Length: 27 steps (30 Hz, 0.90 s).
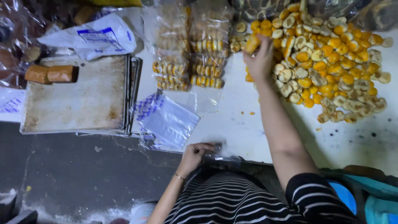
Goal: The person places pieces of bread into clear plastic bags by hand and moves the filled bags to a separate pile on the table.
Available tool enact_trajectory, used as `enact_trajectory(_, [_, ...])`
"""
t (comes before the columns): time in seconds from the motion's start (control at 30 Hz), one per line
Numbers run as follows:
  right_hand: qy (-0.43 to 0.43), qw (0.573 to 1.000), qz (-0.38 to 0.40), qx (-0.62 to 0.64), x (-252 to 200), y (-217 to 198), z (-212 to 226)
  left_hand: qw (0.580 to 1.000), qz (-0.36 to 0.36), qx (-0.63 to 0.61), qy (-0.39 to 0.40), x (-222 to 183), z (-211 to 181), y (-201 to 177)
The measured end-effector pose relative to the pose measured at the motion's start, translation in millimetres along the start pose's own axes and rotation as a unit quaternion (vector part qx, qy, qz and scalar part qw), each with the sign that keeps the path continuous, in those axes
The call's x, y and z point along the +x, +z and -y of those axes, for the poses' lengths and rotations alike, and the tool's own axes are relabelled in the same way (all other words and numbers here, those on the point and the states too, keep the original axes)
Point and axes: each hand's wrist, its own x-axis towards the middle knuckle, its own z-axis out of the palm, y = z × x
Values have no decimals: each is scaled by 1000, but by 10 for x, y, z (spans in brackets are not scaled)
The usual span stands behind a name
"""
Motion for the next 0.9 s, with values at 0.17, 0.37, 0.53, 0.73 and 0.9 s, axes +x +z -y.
enact_trajectory(0.17, [67,997,26,-38,448,368,-601,999,27,20,6,54,-70,-275])
enact_trajectory(0.37, [114,969,210,-60,169,247,-110,997,50,21,-46,22,-111,-777])
enact_trajectory(0.53, [73,977,187,-70,79,323,-172,995,45,34,-83,255,-269,-1006])
enact_trajectory(0.73, [-10,898,398,-189,124,-145,87,988,134,64,-35,653,-617,-909])
enact_trajectory(0.9, [304,933,166,95,-378,-698,164,976,212,51,-1,974,-557,-556])
